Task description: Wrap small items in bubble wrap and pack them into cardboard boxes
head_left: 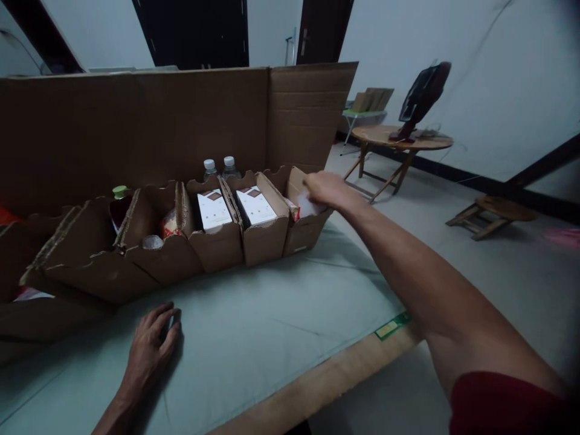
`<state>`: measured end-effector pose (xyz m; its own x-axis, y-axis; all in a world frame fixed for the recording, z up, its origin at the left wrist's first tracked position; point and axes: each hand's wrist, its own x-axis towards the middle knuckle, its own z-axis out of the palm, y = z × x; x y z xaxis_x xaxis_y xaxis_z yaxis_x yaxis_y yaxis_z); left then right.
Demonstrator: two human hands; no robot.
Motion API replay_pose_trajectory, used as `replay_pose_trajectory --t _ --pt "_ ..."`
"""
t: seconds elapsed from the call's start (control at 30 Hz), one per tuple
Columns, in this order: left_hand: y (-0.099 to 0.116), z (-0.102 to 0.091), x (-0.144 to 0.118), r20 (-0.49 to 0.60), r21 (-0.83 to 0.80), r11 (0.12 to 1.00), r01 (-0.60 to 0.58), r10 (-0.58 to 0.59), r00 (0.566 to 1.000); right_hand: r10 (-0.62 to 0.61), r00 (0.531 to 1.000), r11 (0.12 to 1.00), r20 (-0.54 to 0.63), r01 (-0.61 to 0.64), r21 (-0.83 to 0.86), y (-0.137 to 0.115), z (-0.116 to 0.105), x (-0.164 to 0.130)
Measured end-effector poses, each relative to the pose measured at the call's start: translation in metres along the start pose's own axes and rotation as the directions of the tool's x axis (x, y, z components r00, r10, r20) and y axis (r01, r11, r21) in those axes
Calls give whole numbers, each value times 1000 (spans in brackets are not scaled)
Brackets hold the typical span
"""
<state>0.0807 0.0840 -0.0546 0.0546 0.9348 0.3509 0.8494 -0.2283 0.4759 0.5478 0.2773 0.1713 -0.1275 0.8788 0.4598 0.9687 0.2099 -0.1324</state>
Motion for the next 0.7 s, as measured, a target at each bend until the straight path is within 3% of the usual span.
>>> replay_pose_trajectory --t 0.13,0.23,0.3,0.4,0.47,0.53,0.6,0.7 --pt "11 -5 4 -16 -105 993 63 -65 998 25 997 999 -75 -23 32 -19 -79 -27" --pt "33 -14 3 -93 -355 921 161 -206 974 -64 991 985 -117 82 154 -59 -100 -70" --pt "57 -21 -2 -88 -494 847 194 -271 958 -122 981 966 -151 153 210 -95 -86 -107" --pt "99 -25 -15 102 -641 724 254 -247 964 -242 958 932 -155 274 238 -161 -39 -167" --pt "122 -28 -21 334 -879 275 390 -230 914 -387 918 884 -82 395 251 -206 -7 -206" --pt "130 -32 -23 436 -892 8 452 -248 865 -522 853 820 5 501 277 -241 15 -238" --pt "124 -40 -23 445 -892 -76 446 -322 836 -549 835 793 33 508 337 -264 29 -258" --pt "101 -57 -28 413 -904 -59 423 -374 830 -416 909 823 22 366 435 -281 39 -264"
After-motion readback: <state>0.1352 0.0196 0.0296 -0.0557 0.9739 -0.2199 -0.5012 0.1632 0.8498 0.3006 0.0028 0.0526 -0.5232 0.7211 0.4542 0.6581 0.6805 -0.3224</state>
